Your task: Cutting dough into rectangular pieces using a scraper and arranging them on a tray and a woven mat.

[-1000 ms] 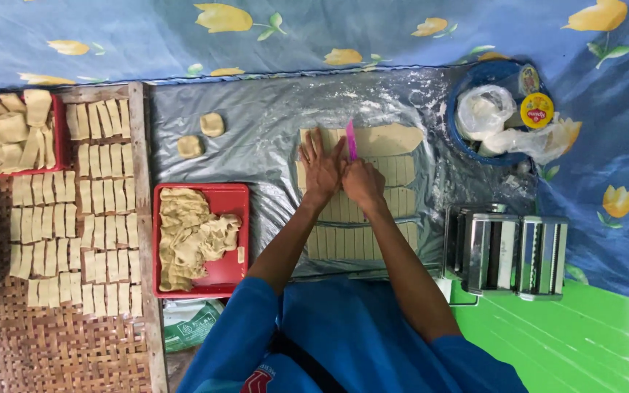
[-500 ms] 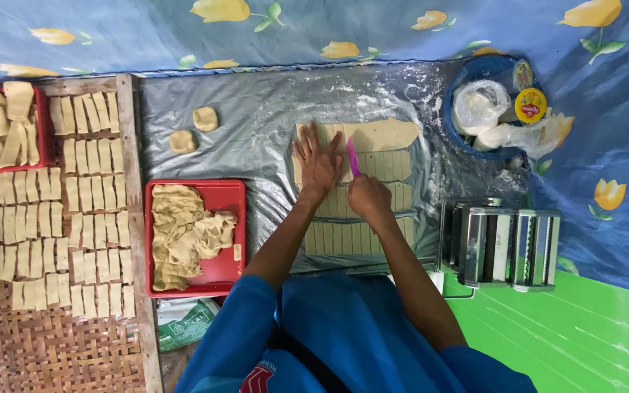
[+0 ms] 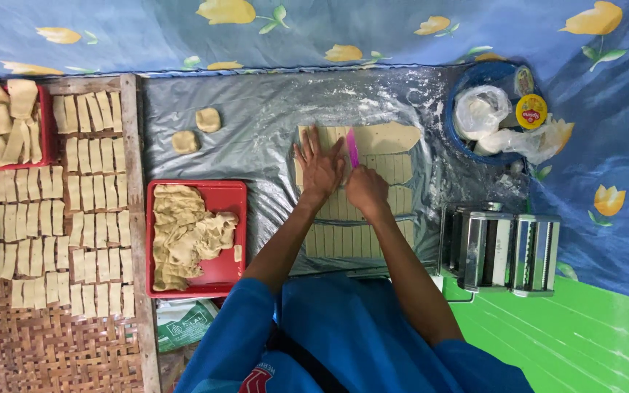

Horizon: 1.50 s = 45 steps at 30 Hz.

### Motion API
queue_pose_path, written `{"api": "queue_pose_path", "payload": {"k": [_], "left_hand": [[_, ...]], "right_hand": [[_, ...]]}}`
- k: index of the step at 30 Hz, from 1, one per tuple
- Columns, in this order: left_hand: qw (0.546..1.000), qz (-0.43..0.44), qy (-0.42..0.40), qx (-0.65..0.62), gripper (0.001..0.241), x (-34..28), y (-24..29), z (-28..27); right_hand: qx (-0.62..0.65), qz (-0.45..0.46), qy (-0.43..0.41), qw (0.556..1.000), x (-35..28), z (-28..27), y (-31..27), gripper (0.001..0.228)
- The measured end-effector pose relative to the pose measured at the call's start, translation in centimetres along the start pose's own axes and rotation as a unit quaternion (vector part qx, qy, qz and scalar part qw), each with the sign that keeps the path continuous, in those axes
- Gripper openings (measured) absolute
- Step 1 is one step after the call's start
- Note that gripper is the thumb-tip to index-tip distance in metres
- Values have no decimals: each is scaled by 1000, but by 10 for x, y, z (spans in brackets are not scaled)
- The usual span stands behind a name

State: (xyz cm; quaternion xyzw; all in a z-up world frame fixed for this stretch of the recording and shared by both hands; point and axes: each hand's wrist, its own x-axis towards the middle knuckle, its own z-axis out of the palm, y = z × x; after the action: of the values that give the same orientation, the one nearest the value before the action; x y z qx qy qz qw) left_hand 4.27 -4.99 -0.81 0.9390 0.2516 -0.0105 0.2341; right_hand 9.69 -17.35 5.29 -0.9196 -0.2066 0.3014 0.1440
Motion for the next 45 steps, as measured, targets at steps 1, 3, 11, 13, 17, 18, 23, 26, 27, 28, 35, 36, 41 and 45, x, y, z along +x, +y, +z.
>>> {"api": "queue_pose_path", "payload": {"k": [1, 3, 11, 13, 17, 18, 23, 26, 27, 28, 35, 36, 41, 45], "left_hand": [[1000, 1, 1, 1, 52, 0, 0, 2], [1000, 5, -6, 15, 53, 0, 0, 5], [999, 1, -18, 41, 55, 0, 0, 3], [999, 2, -15, 41, 55, 0, 0, 1], [1000, 0, -6, 16, 51, 1, 2, -3], [1000, -2, -5, 16, 52, 1, 3, -4], [1000, -2, 6, 14, 50, -1, 5, -5], [1000, -5, 6, 15, 50, -1, 6, -5], [1000, -8, 7, 15, 50, -1, 6, -5], [1000, -8, 8, 15, 50, -1, 8, -4], [999, 19, -4, 28, 57, 9, 21, 9], [999, 25, -2, 25, 57, 10, 24, 9], [999, 20, 14, 31, 57, 14, 26, 10], [999, 19, 9, 26, 55, 12, 24, 9]], "right_hand": [[0, -1, 1, 1000, 2, -3, -6, 44], [48, 19, 14, 999, 6, -10, -19, 46], [-14, 4, 6, 1000, 16, -8, -18, 42], [-10, 8, 0, 1000, 10, -5, -10, 45], [-26, 9, -26, 999, -6, 2, 5, 46], [-23, 15, -33, 999, -13, 1, 5, 48], [-37, 21, -51, 998, -20, 2, 15, 52], [-9, 11, -64, 998, -29, -12, 8, 54], [8, 7, -76, 997, -32, -17, 4, 55], [8, 5, -75, 997, -31, -19, 5, 55], [1, 32, -11, 999, -10, -27, 16, 56], [4, 38, 0, 999, -5, -27, 19, 55], [-3, 26, 8, 1000, 8, -25, 19, 55], [-34, 34, 10, 999, 22, -16, 22, 50]]}}
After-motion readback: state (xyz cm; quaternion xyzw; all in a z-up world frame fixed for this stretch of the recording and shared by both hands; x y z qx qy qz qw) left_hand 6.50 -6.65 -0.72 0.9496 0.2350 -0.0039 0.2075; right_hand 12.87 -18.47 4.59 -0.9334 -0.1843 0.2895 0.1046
